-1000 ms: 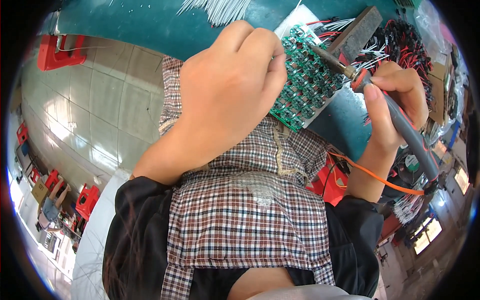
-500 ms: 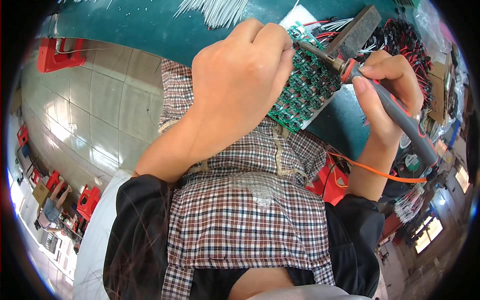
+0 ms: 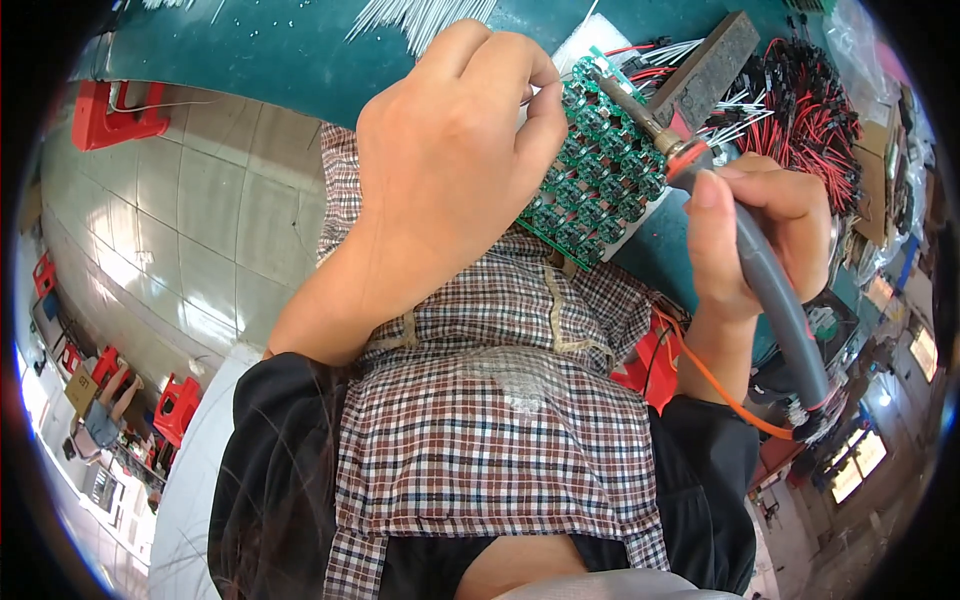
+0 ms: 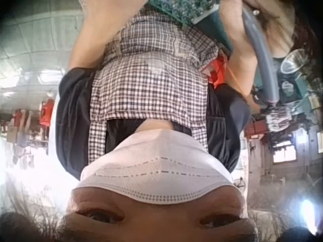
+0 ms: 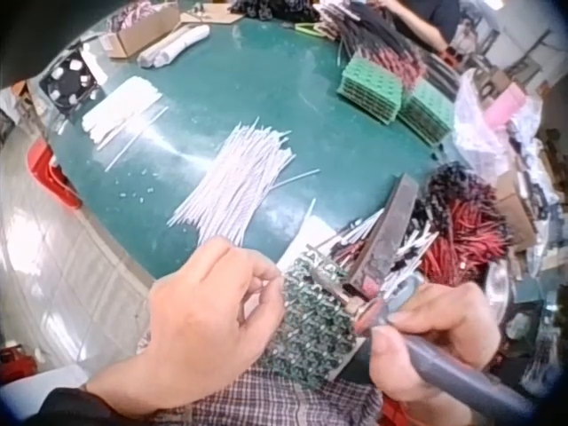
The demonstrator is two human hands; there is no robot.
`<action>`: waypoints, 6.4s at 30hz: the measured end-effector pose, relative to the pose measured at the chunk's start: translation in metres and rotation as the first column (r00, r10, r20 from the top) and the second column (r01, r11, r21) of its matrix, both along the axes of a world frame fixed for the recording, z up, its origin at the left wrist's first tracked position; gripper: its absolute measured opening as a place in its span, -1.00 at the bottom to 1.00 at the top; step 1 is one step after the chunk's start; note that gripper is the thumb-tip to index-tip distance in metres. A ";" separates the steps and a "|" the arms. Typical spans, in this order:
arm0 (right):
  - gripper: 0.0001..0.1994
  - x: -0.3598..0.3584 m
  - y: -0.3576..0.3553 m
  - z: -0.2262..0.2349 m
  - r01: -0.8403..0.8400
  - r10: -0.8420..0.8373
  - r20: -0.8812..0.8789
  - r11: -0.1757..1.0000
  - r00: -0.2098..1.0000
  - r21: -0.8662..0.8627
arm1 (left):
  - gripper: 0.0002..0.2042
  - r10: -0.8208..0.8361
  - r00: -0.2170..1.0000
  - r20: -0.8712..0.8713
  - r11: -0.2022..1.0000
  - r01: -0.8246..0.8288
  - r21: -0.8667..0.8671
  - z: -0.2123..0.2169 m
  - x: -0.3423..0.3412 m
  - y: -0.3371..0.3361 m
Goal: Soldering electrical wires onto a printed circuit board at a factory assembly station.
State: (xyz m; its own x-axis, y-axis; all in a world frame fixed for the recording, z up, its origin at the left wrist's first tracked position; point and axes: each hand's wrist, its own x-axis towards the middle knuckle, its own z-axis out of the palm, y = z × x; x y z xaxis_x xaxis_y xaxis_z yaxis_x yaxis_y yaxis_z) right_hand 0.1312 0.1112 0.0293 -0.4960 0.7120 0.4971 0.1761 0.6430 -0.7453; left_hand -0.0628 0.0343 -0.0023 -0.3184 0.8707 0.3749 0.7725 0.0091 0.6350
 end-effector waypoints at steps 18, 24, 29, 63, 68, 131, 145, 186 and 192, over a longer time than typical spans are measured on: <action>-0.73 -0.012 -0.017 -0.015 0.125 -0.126 0.008 0.989 0.992 0.082 | -0.93 -0.038 0.998 0.050 0.999 0.038 0.007 -0.007 0.000 0.001; -0.74 -0.016 -0.023 -0.012 0.167 -0.151 -0.145 0.980 0.978 0.105 | -0.93 -0.023 0.994 0.103 1.000 0.022 0.010 -0.001 -0.004 -0.006; -0.75 -0.008 -0.024 -0.015 0.116 -0.105 -0.073 0.979 0.992 0.170 | -0.91 -0.028 0.988 0.149 0.998 0.037 -0.057 0.003 -0.004 -0.016; -0.77 -0.017 -0.037 -0.017 0.036 -0.038 0.004 0.973 0.999 0.228 | -0.93 -0.058 0.989 0.136 0.995 0.067 -0.069 -0.004 -0.006 -0.019; -0.77 -0.017 -0.039 -0.016 0.035 -0.039 0.014 0.973 0.999 0.229 | -0.93 -0.083 0.983 0.162 0.996 0.085 -0.009 -0.008 -0.006 -0.018; -0.72 0.001 -0.070 -0.017 0.026 -0.048 0.106 0.980 0.993 0.196 | -0.94 -0.080 0.936 0.344 0.989 0.117 -0.088 -0.014 -0.004 -0.049; -0.72 -0.005 -0.082 -0.017 -0.046 0.021 0.138 0.983 0.990 0.180 | -0.92 -0.042 0.917 0.397 0.986 0.103 -0.132 -0.014 -0.007 -0.063; -0.74 0.008 -0.092 -0.019 -0.042 0.011 0.158 0.980 0.987 0.195 | -0.88 -0.178 0.936 0.303 0.969 0.220 -0.112 -0.018 0.004 -0.067; -0.74 0.012 -0.090 -0.019 -0.034 0.008 0.140 0.983 0.990 0.182 | -0.87 -0.122 0.927 0.355 0.982 0.164 -0.092 -0.011 0.004 -0.068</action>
State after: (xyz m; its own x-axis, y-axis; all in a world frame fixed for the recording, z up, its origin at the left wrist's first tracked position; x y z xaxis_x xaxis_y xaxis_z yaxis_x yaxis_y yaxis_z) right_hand 0.1431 0.0209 0.0107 -0.5828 0.6038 0.5439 0.2543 0.7712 -0.5836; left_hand -0.0587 -0.0341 -0.0137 -0.2785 0.9477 0.1558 0.5033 0.0058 0.8641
